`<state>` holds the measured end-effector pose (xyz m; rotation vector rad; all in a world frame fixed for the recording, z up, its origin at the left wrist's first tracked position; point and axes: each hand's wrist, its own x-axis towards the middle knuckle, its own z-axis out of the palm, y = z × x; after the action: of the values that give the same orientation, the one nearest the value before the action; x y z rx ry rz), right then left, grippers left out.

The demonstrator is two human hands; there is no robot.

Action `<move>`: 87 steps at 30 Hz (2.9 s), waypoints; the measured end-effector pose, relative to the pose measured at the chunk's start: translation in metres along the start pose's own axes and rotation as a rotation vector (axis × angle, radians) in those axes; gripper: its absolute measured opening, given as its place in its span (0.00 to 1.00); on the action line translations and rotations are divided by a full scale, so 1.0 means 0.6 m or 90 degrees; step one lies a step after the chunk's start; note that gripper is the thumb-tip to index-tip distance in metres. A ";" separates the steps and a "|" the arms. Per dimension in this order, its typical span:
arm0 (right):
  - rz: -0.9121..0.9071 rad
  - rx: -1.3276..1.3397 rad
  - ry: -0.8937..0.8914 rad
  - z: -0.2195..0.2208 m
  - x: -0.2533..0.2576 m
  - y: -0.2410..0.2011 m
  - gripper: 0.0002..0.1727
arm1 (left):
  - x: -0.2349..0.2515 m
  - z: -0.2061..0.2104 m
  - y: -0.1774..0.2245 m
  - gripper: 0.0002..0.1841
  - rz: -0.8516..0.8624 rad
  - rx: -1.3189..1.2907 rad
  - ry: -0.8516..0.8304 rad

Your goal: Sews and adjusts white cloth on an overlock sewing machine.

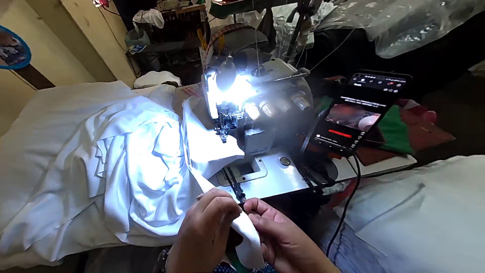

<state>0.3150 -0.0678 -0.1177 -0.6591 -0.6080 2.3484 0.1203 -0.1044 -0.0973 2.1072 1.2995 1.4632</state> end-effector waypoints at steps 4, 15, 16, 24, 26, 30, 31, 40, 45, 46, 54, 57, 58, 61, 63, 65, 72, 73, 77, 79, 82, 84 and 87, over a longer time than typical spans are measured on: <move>0.016 0.103 0.020 0.010 -0.002 -0.009 0.12 | -0.038 0.014 -0.005 0.08 0.136 0.314 0.105; 0.028 0.005 -0.012 0.001 0.001 -0.013 0.10 | -0.021 0.016 0.002 0.07 -0.046 -0.186 -0.057; -0.023 -0.135 -0.005 0.004 -0.003 -0.012 0.11 | -0.015 0.012 0.004 0.08 -0.076 -0.201 -0.058; -0.614 -0.796 -0.021 0.004 0.005 -0.010 0.13 | 0.002 0.002 0.003 0.13 -0.172 -0.077 -0.140; -0.606 -0.724 0.037 0.004 0.008 -0.010 0.05 | -0.001 0.001 0.003 0.13 -0.158 -0.082 -0.158; -0.469 -0.523 0.104 0.017 0.005 -0.017 0.05 | -0.010 0.001 0.004 0.20 -0.087 -0.059 -0.152; -0.455 -0.507 0.108 0.019 0.005 -0.017 0.06 | -0.012 0.005 0.008 0.21 -0.084 -0.038 -0.148; -0.422 -0.488 -0.031 0.013 -0.004 -0.018 0.23 | 0.003 0.011 0.018 0.07 -0.132 -0.141 -0.004; -0.416 -0.545 0.025 0.020 -0.012 -0.011 0.11 | 0.001 0.010 0.030 0.07 -0.162 -0.145 0.017; -0.407 -0.559 0.017 0.021 -0.013 -0.013 0.13 | 0.000 0.007 0.032 0.06 -0.163 -0.150 0.022; -0.363 -0.614 -0.033 0.054 -0.024 -0.019 0.27 | 0.009 0.007 0.056 0.07 -0.129 -0.023 0.064; -0.397 -0.580 -0.010 0.053 -0.010 -0.017 0.09 | 0.023 0.002 0.051 0.09 -0.067 0.058 0.101; -0.417 -0.584 -0.005 0.051 -0.001 -0.021 0.07 | 0.034 -0.001 0.044 0.08 -0.039 0.099 0.113; -0.501 -0.651 0.084 0.045 0.047 -0.041 0.08 | 0.085 -0.005 0.002 0.06 0.023 0.217 0.137; -0.532 -0.740 0.211 0.033 0.091 -0.055 0.07 | 0.125 0.001 -0.043 0.07 0.026 0.226 0.121; -0.505 -0.790 0.277 0.020 0.126 -0.070 0.07 | 0.155 0.006 -0.080 0.07 -0.042 0.201 0.070; -0.419 -0.682 0.202 -0.006 0.133 -0.049 0.08 | 0.137 0.010 -0.093 0.06 -0.217 0.195 0.037; -0.411 -0.662 0.196 -0.007 0.129 -0.043 0.08 | 0.131 0.011 -0.091 0.06 -0.219 0.208 0.040; -0.406 -0.599 0.204 -0.009 0.126 -0.033 0.08 | 0.130 0.016 -0.087 0.05 -0.226 0.227 0.046; -0.402 -0.594 0.224 -0.010 0.128 -0.032 0.07 | 0.132 0.023 -0.085 0.04 -0.204 0.276 0.053; -0.402 -0.555 0.237 -0.007 0.129 -0.030 0.08 | 0.127 0.038 -0.070 0.08 -0.107 0.476 0.039; -0.420 -0.521 0.223 -0.004 0.128 -0.027 0.11 | 0.117 0.053 -0.058 0.13 -0.061 0.587 0.048; -0.489 -0.532 0.190 0.000 0.137 -0.031 0.09 | 0.101 0.061 -0.057 0.18 -0.085 0.586 0.067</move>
<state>0.2669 -0.0003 -0.1317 -0.8927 -1.4154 1.2073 0.1392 -0.0282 -0.0988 2.3496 2.4376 1.0071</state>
